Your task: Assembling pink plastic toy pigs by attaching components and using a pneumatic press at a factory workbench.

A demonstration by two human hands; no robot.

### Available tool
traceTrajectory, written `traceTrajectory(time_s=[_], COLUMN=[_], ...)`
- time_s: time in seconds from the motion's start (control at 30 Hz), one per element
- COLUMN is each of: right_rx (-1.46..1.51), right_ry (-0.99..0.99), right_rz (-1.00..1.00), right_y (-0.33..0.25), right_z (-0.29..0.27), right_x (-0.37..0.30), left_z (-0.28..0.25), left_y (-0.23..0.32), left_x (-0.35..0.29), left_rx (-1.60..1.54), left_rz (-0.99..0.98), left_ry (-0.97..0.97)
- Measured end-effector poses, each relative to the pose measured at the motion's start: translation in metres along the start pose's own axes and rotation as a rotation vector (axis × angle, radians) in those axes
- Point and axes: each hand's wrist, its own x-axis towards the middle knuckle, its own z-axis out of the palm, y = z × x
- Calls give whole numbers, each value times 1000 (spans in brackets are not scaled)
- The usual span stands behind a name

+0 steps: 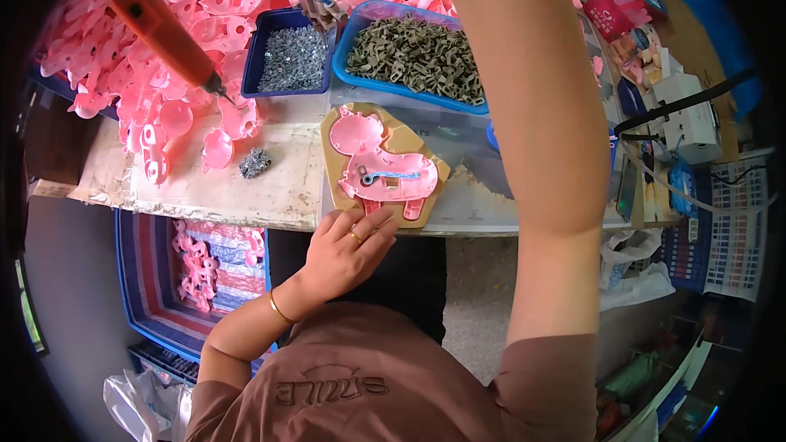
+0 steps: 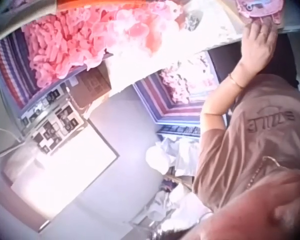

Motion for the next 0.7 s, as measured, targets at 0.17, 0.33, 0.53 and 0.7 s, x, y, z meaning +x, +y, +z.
traceTrajectory(time_s=[0.17, 0.33, 0.53, 0.7], right_rx=[129, 390, 276, 320], right_ry=[-117, 147, 300, 334], right_rz=[40, 350, 480, 452], right_y=[-1, -41, -48, -46], right_z=[-2, 18, 34, 35], right_x=[-14, -74, -107, -111], left_z=[4, 8, 17, 19], left_y=[1, 3, 9, 10], left_x=[-1, 11, 11, 13], left_rx=[95, 175, 269, 273], left_rz=[-66, -97, -148, -137], left_ry=[-75, -114, -179, -177])
